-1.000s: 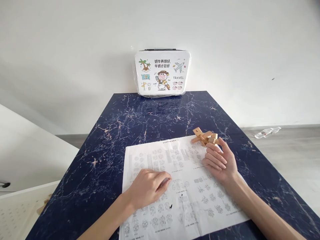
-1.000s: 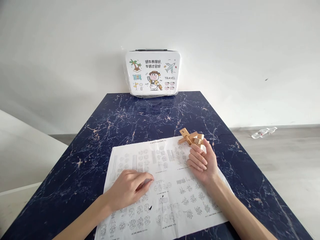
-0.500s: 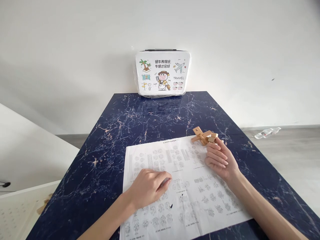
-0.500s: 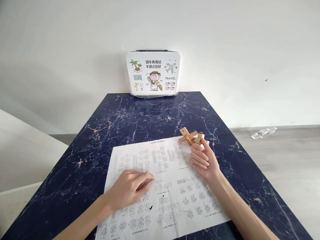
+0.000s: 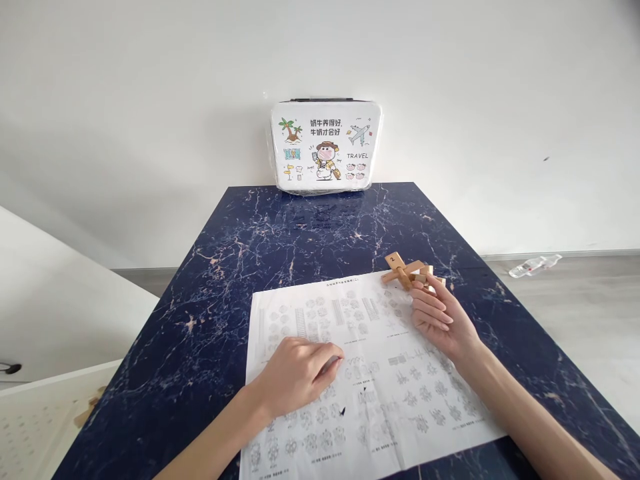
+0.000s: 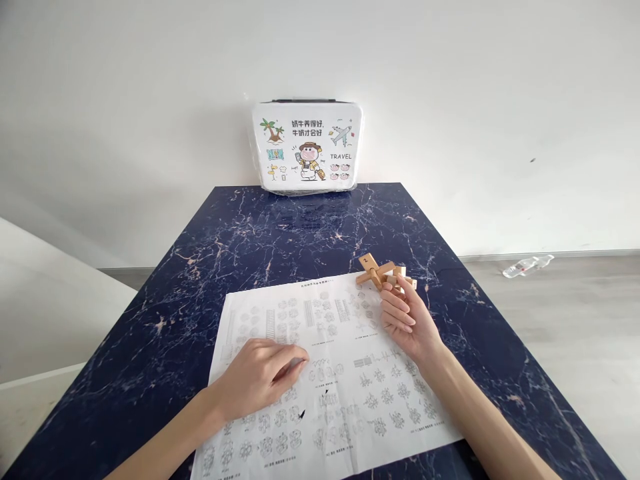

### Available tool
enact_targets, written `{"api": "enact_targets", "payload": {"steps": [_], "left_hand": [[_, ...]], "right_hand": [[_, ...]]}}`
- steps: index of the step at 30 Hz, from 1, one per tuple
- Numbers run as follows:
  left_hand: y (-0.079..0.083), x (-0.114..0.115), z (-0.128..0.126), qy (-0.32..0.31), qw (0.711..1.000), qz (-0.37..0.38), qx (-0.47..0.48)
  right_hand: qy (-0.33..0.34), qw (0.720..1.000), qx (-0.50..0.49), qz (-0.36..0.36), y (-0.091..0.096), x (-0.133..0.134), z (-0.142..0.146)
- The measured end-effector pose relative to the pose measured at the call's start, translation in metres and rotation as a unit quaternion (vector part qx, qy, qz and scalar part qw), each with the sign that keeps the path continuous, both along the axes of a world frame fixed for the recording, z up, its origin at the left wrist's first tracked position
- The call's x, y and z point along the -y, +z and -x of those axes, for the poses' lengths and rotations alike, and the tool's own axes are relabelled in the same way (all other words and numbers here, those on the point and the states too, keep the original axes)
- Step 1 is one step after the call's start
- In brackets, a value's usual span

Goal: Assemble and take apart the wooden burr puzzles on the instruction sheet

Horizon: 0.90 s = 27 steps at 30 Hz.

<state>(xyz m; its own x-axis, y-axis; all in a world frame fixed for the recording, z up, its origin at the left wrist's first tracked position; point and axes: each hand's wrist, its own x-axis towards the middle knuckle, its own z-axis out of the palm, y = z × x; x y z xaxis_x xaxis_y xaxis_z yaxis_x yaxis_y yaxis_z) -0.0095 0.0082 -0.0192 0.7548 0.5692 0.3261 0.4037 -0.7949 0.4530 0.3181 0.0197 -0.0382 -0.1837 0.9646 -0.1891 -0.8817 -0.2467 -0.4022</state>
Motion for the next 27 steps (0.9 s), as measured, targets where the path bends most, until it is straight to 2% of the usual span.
{"api": "enact_targets", "payload": {"steps": [6,12,14,17,20,24,27], "left_hand": [[0.000,0.000,0.000,-0.002,1.000,-0.001,0.002],[0.000,0.000,0.000,-0.004,1.000,0.005,0.001],[0.000,0.001,0.000,-0.001,1.000,0.015,0.001],[0.002,0.003,-0.001,0.010,0.999,0.042,0.017],[0.006,0.005,-0.001,0.030,0.991,0.116,0.060],[0.014,0.008,-0.002,0.047,0.958,0.250,0.134],[0.020,0.011,-0.004,0.019,0.920,0.348,0.181]], "right_hand": [[-0.068,0.992,0.108,-0.003,0.006,0.001,0.008],[-0.146,0.938,0.313,-0.017,0.020,0.012,0.028],[-0.121,0.926,0.354,-0.048,0.020,0.019,0.035],[-0.053,0.905,0.400,-0.135,0.017,0.029,0.043],[0.032,0.869,0.448,-0.210,0.017,0.039,0.051],[0.160,0.823,0.479,-0.262,0.026,0.049,0.068],[0.180,0.762,0.523,-0.337,0.032,0.055,0.083]]}}
